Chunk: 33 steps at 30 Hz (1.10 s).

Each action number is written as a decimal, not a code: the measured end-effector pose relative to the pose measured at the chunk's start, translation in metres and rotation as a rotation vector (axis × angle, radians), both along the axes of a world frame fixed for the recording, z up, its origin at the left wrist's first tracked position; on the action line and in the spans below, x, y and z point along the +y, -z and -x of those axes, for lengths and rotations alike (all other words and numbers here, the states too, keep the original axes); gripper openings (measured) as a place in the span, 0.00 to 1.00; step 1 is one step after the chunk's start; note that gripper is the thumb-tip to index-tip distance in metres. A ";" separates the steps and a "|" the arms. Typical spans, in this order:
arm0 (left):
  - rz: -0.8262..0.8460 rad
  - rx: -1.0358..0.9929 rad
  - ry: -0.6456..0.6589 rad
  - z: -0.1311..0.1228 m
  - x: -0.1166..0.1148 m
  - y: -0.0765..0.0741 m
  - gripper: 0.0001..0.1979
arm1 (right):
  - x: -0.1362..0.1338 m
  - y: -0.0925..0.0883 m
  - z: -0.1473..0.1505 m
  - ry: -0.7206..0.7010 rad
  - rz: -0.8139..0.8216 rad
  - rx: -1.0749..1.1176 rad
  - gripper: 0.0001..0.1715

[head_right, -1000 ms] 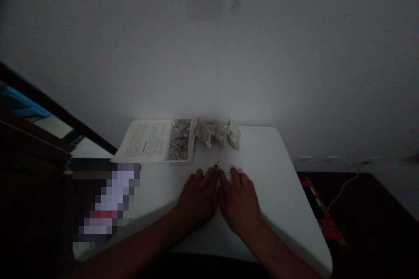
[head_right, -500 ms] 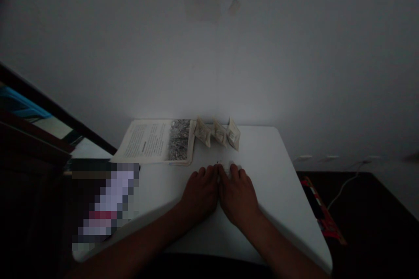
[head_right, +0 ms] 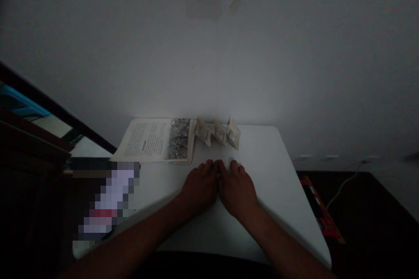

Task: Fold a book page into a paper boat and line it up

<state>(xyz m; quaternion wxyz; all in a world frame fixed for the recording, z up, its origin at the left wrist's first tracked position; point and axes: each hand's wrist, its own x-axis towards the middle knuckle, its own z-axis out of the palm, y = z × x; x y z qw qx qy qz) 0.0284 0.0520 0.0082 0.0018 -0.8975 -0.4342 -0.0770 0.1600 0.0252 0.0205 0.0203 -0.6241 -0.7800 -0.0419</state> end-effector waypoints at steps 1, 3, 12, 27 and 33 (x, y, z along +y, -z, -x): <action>-0.002 -0.001 0.005 0.000 0.001 0.000 0.23 | 0.001 0.000 0.000 0.009 0.007 0.010 0.24; -0.014 -0.003 0.009 0.000 0.002 0.001 0.23 | 0.002 0.001 -0.001 0.002 0.015 0.020 0.25; -0.097 -0.029 0.012 0.003 0.002 0.000 0.24 | 0.009 -0.001 -0.001 0.095 0.056 0.065 0.27; -0.089 -0.113 0.025 0.012 0.002 0.023 0.27 | -0.007 -0.002 -0.018 -0.013 -0.024 0.105 0.24; -0.073 -0.120 0.005 0.010 0.004 0.020 0.28 | -0.033 0.014 -0.024 -0.041 -0.094 0.073 0.23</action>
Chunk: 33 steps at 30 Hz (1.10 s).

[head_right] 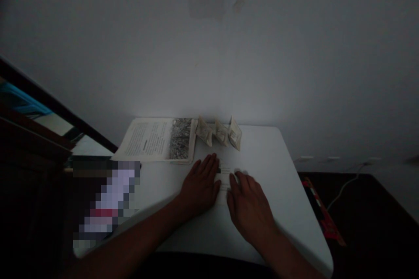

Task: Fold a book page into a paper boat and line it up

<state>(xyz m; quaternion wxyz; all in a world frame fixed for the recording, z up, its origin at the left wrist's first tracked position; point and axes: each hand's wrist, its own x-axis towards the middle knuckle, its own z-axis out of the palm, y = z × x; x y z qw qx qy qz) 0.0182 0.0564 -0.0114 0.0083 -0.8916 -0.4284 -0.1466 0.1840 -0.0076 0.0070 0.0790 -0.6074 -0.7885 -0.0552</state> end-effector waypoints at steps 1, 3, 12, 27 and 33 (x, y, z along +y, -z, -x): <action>0.003 -0.001 -0.001 0.000 0.000 0.000 0.28 | -0.003 0.002 -0.002 0.001 -0.010 -0.001 0.24; 0.011 -0.003 -0.002 -0.001 0.000 0.000 0.28 | -0.007 0.006 -0.006 0.005 -0.028 -0.001 0.24; 0.029 0.022 -0.036 -0.006 -0.003 -0.005 0.28 | -0.016 0.006 -0.023 -0.019 -0.048 -0.002 0.24; -0.002 0.008 -0.112 -0.028 -0.008 0.006 0.33 | -0.031 0.013 -0.003 -0.076 -0.019 0.078 0.27; -0.046 0.017 -0.066 -0.024 -0.006 -0.002 0.30 | -0.029 0.014 -0.013 -0.074 -0.075 0.094 0.25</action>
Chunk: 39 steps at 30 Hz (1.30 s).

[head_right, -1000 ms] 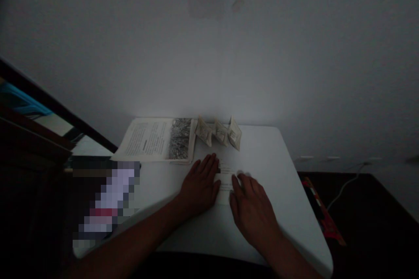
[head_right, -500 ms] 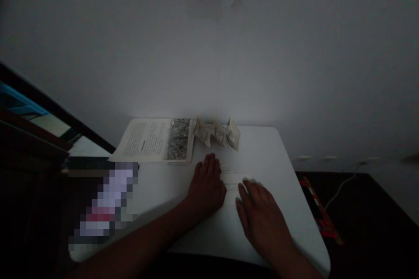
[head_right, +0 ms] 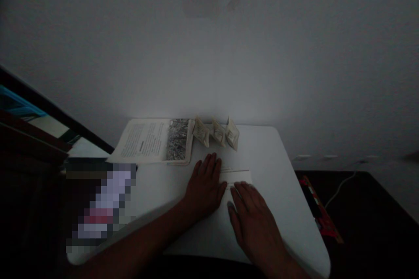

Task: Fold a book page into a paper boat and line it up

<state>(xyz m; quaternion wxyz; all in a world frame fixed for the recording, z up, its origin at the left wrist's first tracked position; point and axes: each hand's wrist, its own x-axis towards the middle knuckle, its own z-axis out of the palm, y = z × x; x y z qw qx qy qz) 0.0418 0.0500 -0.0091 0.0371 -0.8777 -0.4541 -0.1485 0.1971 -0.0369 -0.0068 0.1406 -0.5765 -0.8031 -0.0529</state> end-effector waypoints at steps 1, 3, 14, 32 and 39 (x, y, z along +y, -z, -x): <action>-0.014 -0.002 0.019 0.001 -0.001 -0.001 0.27 | 0.000 0.000 0.000 0.001 -0.003 -0.003 0.25; -0.040 0.000 0.095 0.002 -0.006 -0.004 0.20 | 0.000 0.000 0.001 0.003 -0.001 -0.007 0.25; 0.038 0.112 0.328 0.011 -0.027 -0.016 0.12 | -0.001 -0.002 0.009 0.055 0.051 0.004 0.24; -0.012 0.103 0.161 0.021 -0.054 0.002 0.22 | 0.003 -0.010 0.000 0.075 0.004 -0.094 0.25; 0.007 0.093 0.114 0.029 -0.056 -0.003 0.22 | 0.003 -0.011 -0.001 0.065 0.023 -0.125 0.23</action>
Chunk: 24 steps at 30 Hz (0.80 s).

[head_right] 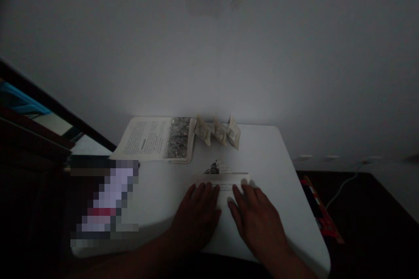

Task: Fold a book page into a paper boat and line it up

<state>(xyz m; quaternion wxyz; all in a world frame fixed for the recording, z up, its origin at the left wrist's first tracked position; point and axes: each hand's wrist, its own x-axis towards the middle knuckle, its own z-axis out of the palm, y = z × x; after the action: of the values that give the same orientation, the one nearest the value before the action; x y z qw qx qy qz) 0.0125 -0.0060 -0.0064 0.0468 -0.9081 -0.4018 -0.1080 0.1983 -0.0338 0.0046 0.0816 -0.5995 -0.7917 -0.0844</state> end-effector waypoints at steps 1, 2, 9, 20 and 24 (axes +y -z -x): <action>-0.001 0.000 0.002 0.003 0.001 0.000 0.22 | 0.000 0.000 0.000 0.000 0.005 -0.004 0.23; -0.005 0.000 0.004 0.006 0.001 0.000 0.21 | 0.000 0.000 0.000 -0.002 0.006 -0.007 0.23; -0.038 0.010 0.039 0.026 0.005 0.001 0.18 | 0.001 0.000 0.000 -0.004 -0.007 -0.019 0.22; -0.046 0.027 -0.030 0.043 0.003 -0.004 0.14 | 0.000 0.003 0.001 0.002 -0.003 -0.036 0.24; -0.069 0.005 -0.027 0.042 0.004 -0.006 0.15 | 0.001 0.001 0.004 0.005 -0.005 -0.037 0.24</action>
<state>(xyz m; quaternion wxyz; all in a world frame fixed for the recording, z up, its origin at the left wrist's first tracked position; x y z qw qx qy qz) -0.0294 -0.0022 -0.0003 0.0806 -0.9008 -0.4097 -0.1192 0.1940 -0.0324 0.0032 0.0684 -0.5995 -0.7915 -0.0975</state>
